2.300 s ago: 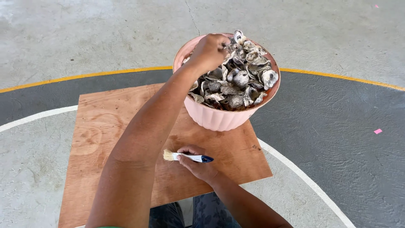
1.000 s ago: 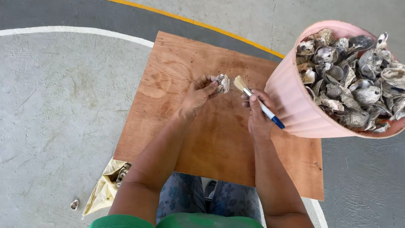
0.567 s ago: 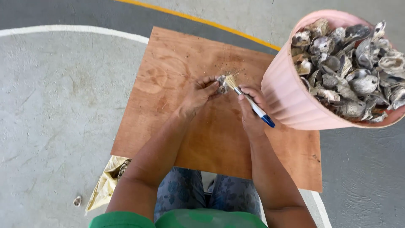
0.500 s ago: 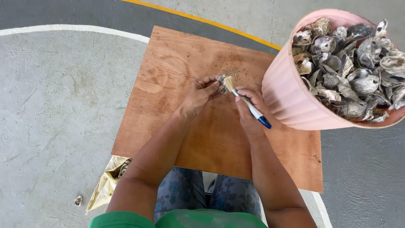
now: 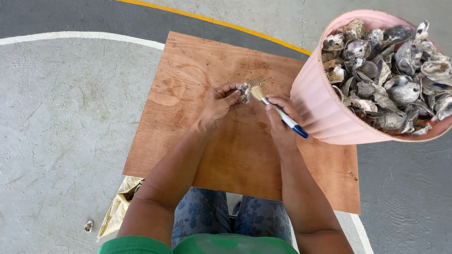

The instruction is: Cleaning individual oyster shells using a small handheld brush.

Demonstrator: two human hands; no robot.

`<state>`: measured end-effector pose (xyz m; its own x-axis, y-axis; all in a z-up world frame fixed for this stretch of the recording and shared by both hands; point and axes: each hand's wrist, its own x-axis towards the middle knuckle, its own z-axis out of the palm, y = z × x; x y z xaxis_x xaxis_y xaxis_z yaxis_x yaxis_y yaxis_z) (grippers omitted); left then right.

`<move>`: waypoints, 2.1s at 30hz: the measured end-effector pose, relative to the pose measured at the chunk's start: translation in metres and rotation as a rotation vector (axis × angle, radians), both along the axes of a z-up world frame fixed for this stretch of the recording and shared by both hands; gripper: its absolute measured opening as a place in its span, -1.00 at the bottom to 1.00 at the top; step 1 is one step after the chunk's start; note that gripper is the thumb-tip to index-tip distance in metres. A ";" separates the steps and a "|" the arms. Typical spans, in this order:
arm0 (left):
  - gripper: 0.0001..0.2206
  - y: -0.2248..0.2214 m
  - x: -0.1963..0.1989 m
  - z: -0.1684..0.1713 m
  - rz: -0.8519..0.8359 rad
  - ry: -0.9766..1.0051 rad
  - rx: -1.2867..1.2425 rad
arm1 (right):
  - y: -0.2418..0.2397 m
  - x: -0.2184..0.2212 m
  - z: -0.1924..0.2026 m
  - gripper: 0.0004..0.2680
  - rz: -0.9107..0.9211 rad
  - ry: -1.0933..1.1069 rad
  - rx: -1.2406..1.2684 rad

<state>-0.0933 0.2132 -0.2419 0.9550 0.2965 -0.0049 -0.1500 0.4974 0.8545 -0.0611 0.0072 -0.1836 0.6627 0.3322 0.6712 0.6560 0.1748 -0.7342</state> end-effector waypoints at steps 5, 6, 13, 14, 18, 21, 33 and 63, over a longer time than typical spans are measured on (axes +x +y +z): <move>-0.79 0.000 -0.002 0.002 -0.015 -0.001 -0.019 | -0.001 -0.002 -0.013 -0.91 0.088 0.142 -0.142; -0.79 0.001 -0.003 0.001 -0.008 -0.014 -0.017 | -0.001 -0.002 -0.014 -0.92 0.145 0.100 -0.187; -0.79 0.001 -0.002 -0.002 0.041 0.003 0.031 | -0.006 0.005 -0.020 -0.93 0.172 0.170 0.028; -0.79 0.001 0.000 -0.003 0.041 0.012 0.046 | -0.004 0.001 -0.011 -0.92 0.160 0.184 0.085; -0.77 -0.006 -0.002 0.003 -0.008 0.007 0.032 | 0.000 -0.001 -0.017 -0.91 0.068 0.190 -0.023; -0.79 -0.004 0.004 -0.012 0.007 -0.013 0.008 | 0.000 -0.003 -0.020 -0.91 0.218 0.241 -0.057; -0.78 -0.008 0.010 -0.020 -0.057 -0.093 0.039 | -0.004 0.011 -0.027 -0.90 0.176 0.320 0.048; -0.82 -0.005 0.002 -0.008 -0.011 -0.048 0.008 | -0.004 0.004 -0.011 -0.91 0.176 0.252 0.125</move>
